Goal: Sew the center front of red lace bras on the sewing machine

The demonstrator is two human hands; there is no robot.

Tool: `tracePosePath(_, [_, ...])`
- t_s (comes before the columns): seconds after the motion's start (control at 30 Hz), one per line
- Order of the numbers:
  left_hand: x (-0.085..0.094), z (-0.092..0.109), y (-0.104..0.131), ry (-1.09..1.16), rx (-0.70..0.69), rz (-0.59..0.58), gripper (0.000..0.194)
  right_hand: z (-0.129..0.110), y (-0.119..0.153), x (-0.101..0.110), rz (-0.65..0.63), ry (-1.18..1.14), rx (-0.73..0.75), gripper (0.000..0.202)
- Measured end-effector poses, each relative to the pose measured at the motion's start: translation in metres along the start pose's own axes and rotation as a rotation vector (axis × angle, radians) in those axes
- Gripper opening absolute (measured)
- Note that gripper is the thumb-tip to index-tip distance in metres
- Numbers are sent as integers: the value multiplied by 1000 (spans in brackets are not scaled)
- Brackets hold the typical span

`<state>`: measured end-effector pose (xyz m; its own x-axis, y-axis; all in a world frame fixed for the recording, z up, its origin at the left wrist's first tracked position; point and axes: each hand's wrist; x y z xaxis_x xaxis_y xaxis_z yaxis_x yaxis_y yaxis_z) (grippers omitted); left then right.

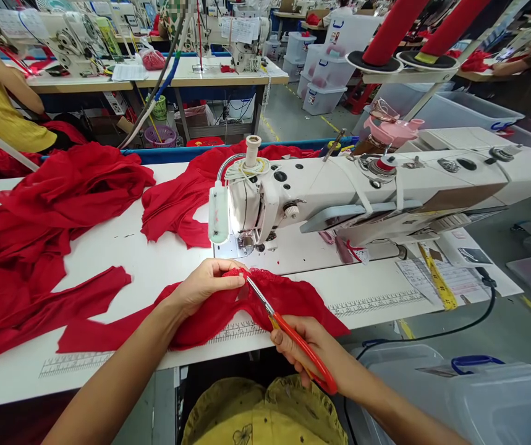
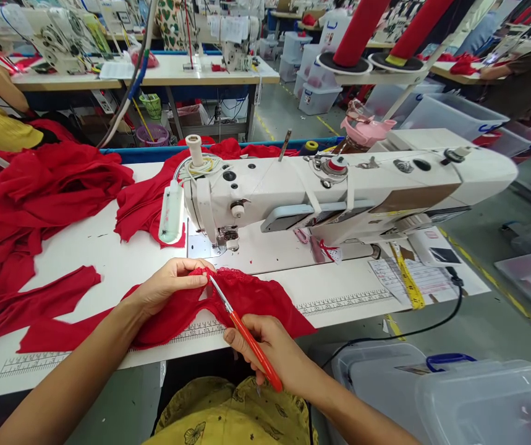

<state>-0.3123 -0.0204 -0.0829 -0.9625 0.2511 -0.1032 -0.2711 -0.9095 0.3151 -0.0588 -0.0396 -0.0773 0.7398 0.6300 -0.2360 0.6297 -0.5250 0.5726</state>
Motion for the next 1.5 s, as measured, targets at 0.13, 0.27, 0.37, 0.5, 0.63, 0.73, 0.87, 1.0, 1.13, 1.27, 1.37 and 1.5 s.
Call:
tracePosePath(0.13, [1, 0, 0, 10, 0, -11, 21, -2, 2, -2, 21, 55, 36, 49])
tracePosePath(0.27, [1, 0, -1, 2, -6, -12, 21, -2, 2, -2, 28, 71, 30, 48])
tracePosePath(0.37, [1, -2, -1, -5, -9, -13, 23, -3, 3, -3, 17, 83, 16, 47])
tracePosePath(0.5, [2, -3, -1, 13, -1, -12, 23, -12, 8, -1, -47, 99, 8, 43])
tracePosePath(0.63, [0, 1, 0, 19, 8, -10, 21, -26, 10, 0, 118, 247, 219, 40])
tracePosePath(0.73, [-3, 3, 0, -54, -15, -2, 22, -30, -5, -6, 406, 340, 450, 27])
tracePosePath(0.87, [-5, 2, -1, -178, -67, 7, 22, -27, -35, -16, 483, 365, 591, 13])
tracePosePath(1.0, [-6, 1, -2, -204, -79, -4, 20, -23, -50, -19, 483, 337, 612, 9])
tracePosePath(1.13, [-6, 3, -2, -235, -70, -44, 18, -19, -48, -19, 490, 366, 627, 8])
tracePosePath(1.27, [-6, 3, -2, -212, -59, -70, 16, -18, -47, -18, 508, 398, 642, 9])
tracePosePath(1.37, [-5, 2, -1, -175, -62, -69, 16, -20, -49, -17, 473, 371, 645, 6])
tracePosePath(1.5, [-6, 2, -1, -112, -60, -116, 18, -23, -48, -16, 450, 343, 632, 7])
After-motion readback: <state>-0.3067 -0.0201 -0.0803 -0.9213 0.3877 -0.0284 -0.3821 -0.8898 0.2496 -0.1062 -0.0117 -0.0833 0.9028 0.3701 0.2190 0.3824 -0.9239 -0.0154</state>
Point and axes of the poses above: each hand's wrist, its own y-axis away from the middle knuckle, its own x-axis out of the back of the hand, z = x × y, and after that the axes turned 12 degrees about -y, right-handed
